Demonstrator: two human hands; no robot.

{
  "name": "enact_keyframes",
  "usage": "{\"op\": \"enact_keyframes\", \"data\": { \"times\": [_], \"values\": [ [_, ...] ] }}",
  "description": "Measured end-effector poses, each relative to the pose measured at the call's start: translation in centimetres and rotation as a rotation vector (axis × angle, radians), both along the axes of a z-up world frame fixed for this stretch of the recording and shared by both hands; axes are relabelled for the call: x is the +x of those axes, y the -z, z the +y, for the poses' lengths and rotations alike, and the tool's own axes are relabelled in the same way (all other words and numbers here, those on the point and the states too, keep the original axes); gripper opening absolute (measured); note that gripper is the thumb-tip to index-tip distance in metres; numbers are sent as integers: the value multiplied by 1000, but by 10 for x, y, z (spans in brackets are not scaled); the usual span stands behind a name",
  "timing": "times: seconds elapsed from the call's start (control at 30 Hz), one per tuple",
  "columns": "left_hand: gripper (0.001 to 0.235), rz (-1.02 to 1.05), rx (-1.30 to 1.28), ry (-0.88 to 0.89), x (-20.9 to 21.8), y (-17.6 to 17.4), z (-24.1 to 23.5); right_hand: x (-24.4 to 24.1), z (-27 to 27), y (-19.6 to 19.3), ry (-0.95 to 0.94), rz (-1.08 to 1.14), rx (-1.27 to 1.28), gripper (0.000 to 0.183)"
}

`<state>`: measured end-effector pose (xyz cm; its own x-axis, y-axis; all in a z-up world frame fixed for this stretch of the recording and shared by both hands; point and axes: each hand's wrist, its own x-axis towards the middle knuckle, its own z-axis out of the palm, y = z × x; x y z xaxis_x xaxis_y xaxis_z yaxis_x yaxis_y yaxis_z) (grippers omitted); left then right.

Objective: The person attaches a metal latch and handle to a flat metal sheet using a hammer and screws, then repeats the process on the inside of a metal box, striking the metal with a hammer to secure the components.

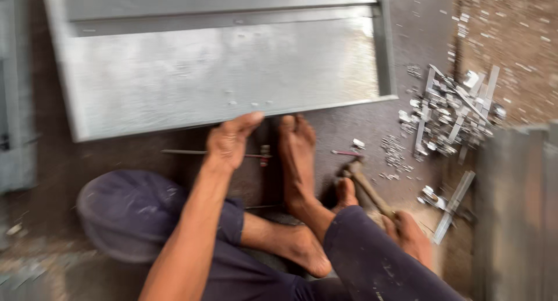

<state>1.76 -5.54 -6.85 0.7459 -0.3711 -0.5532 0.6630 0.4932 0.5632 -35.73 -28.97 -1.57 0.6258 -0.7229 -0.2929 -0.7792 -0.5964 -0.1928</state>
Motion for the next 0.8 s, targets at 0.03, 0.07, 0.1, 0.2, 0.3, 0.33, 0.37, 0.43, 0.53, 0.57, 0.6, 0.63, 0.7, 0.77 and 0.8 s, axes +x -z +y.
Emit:
{"op": "enact_keyframes", "data": {
  "times": [0.03,0.07,0.1,0.2,0.3,0.33,0.37,0.43,0.53,0.57,0.6,0.63,0.7,0.77,0.8],
  "values": [
    [48,6,-12,-5,2,-2,3,1,7,-8,123,8,36,43],
    [46,7,6,9,3,-3,3,7,7,-18,200,-41,155,41],
    [45,9,25,23,5,-3,3,16,5,-28,276,-86,277,39],
    [39,-20,4,17,-1,7,2,51,8,-60,29,-315,454,41],
    [34,-29,17,14,-5,14,6,120,23,-55,-260,-533,596,37],
    [32,-32,22,15,-2,13,4,139,29,-53,-209,-459,650,36],
    [32,-49,22,5,1,11,2,154,32,-53,-157,-383,703,35],
    [31,-62,30,2,-1,10,2,173,36,-49,-153,-379,702,34],
    [33,-116,-2,-19,-3,13,1,177,37,-44,-247,-477,695,36],
    [33,-118,1,-6,-3,13,1,178,38,-45,-295,-531,690,36],
    [33,-126,2,8,-2,10,1,182,38,-47,-196,-396,680,39],
    [33,-134,3,21,-2,5,1,187,38,-48,-98,-261,667,41],
    [45,-217,39,-28,1,-6,-4,199,33,-53,-60,-311,635,37],
    [51,-236,65,-42,-7,-4,-3,182,27,-60,-130,-609,608,24],
    [51,-239,70,-40,-5,1,-2,181,28,-55,-112,-509,628,27]
  ]
}}
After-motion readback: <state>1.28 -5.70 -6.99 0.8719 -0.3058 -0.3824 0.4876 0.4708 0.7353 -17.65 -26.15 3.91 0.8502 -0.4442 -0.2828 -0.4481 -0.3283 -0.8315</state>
